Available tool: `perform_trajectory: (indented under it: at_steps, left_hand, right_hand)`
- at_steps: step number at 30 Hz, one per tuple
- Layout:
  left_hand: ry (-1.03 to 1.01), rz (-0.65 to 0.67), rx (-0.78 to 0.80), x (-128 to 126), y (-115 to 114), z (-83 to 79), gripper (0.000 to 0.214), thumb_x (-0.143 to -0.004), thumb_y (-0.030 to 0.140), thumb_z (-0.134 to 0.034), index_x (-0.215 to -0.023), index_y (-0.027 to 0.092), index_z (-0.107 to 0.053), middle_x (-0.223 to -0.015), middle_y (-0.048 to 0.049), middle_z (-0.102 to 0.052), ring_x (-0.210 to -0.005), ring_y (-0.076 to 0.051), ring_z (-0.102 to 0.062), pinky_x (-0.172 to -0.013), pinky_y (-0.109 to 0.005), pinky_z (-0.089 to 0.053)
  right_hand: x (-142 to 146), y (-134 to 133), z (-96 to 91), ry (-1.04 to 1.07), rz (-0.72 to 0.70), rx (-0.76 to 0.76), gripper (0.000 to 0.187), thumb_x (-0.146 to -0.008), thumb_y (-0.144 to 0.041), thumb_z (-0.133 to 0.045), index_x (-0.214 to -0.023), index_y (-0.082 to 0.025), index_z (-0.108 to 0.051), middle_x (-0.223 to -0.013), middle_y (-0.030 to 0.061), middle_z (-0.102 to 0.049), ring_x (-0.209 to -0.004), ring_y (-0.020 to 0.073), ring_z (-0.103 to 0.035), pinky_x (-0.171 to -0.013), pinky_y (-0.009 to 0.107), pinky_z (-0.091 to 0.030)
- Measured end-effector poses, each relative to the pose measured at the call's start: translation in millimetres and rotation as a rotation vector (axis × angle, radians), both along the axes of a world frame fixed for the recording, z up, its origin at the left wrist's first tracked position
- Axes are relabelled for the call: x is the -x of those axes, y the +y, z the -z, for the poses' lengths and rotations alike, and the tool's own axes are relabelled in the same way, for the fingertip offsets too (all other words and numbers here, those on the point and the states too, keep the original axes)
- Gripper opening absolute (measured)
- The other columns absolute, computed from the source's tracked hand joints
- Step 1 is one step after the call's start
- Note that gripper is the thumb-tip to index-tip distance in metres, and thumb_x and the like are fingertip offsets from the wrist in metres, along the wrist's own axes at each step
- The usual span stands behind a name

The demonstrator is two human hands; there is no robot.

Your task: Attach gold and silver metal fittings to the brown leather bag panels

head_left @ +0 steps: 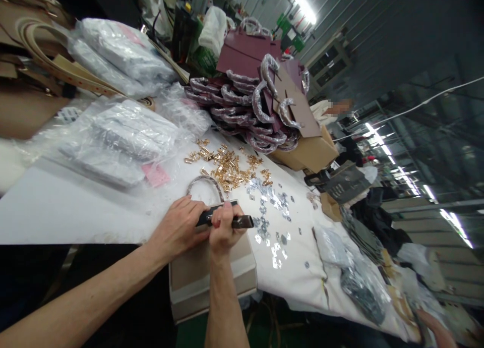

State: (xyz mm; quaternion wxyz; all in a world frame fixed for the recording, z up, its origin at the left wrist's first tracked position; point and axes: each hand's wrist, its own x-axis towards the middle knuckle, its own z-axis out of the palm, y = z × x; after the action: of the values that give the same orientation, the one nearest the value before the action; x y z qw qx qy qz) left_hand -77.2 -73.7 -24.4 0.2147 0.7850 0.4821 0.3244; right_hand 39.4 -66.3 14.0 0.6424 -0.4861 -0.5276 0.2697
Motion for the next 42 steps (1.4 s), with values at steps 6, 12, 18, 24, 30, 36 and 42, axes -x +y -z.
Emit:
perform_trajectory:
  at_steps: [6, 12, 18, 24, 30, 36, 42]
  left_hand:
    - [-0.011, 0.071, -0.049, 15.5, -2.1, -5.0, 0.057, -0.077, 0.034, -0.087, -0.126, 0.019, -0.063, -0.145, -0.0158, -0.060, -0.135, -0.035, -0.054, -0.116, -0.056, -0.043]
    - [0.013, 0.057, -0.067, 58.3, -25.5, -10.2, 0.055, -0.086, 0.037, -0.080, -0.136, 0.023, -0.062, -0.146, -0.0126, -0.060, -0.134, -0.031, -0.051, -0.114, -0.051, -0.046]
    - [0.012, 0.054, -0.044, 65.0, -29.7, -4.5, 0.052, -0.087, 0.040, -0.079, -0.134, 0.021, -0.067, -0.132, -0.0126, -0.069, -0.120, -0.030, -0.060, -0.105, -0.049, -0.052]
    - [-0.006, 0.053, -0.024, 64.1, -23.3, -3.5, 0.049, -0.082, 0.035, -0.083, -0.128, 0.024, -0.071, -0.127, -0.0116, -0.071, -0.114, -0.031, -0.062, -0.100, -0.049, -0.053]
    - [0.048, 0.057, 0.027, 62.2, -24.4, -6.5, 0.047, -0.085, 0.028, -0.079, -0.130, 0.022, -0.069, -0.129, -0.0117, -0.069, -0.115, -0.031, -0.060, -0.099, -0.049, -0.052]
    - [0.046, 0.052, 0.058, 60.8, -24.3, -4.3, 0.049, -0.081, 0.024, -0.082, -0.128, 0.025, -0.070, -0.129, -0.0104, -0.070, -0.115, -0.032, -0.060, -0.095, -0.049, -0.053]
    - [0.018, 0.020, 0.056, 57.9, -22.9, -1.9, 0.045, -0.081, 0.013, -0.076, -0.125, 0.023, -0.072, -0.124, -0.0099, -0.073, -0.110, -0.031, -0.061, -0.090, -0.048, -0.054]
  right_hand:
    - [-10.9, -6.0, -25.0, 0.286, 0.041, -0.121, 0.037, -0.099, -0.028, -0.061, -0.070, -0.022, -0.038, -0.055, -0.0118, -0.027, -0.043, 0.0061, -0.028, -0.044, 0.020, -0.027]
    - [-15.7, -27.0, -53.7, 0.284, 0.027, -0.060, 0.017, -0.094, -0.035, -0.067, -0.102, -0.021, -0.064, -0.063, -0.0071, -0.045, -0.051, 0.0086, -0.042, -0.049, 0.022, -0.037]
    - [22.4, -42.2, -26.1, 0.424, -0.138, -0.050, 0.032, -0.097, -0.033, -0.059, -0.070, -0.021, -0.047, -0.052, -0.0114, -0.027, -0.040, 0.0059, -0.020, -0.039, 0.019, -0.021]
    - [40.6, -48.2, -11.6, 0.374, -0.076, -0.143, 0.041, -0.100, -0.030, -0.052, -0.064, -0.022, -0.033, -0.051, -0.0111, -0.024, -0.039, 0.0065, -0.022, -0.042, 0.020, -0.027]
    - [48.9, -50.4, -3.4, 0.349, -0.091, -0.167, 0.038, -0.099, -0.025, -0.052, -0.065, -0.021, -0.037, -0.052, -0.0100, -0.027, -0.041, 0.0067, -0.025, -0.044, 0.020, -0.029]
    - [54.8, -59.9, 18.7, 0.187, 0.011, -0.224, 0.031, -0.097, -0.028, -0.057, -0.069, -0.023, -0.043, -0.055, -0.0085, -0.035, -0.043, 0.0101, -0.039, -0.046, 0.025, -0.036]
    - [54.1, -67.7, 42.4, -0.156, 0.095, -0.254, 0.012, -0.093, -0.022, -0.064, -0.081, -0.023, -0.061, -0.066, -0.0006, -0.061, -0.058, 0.0181, -0.060, -0.057, 0.033, -0.048]
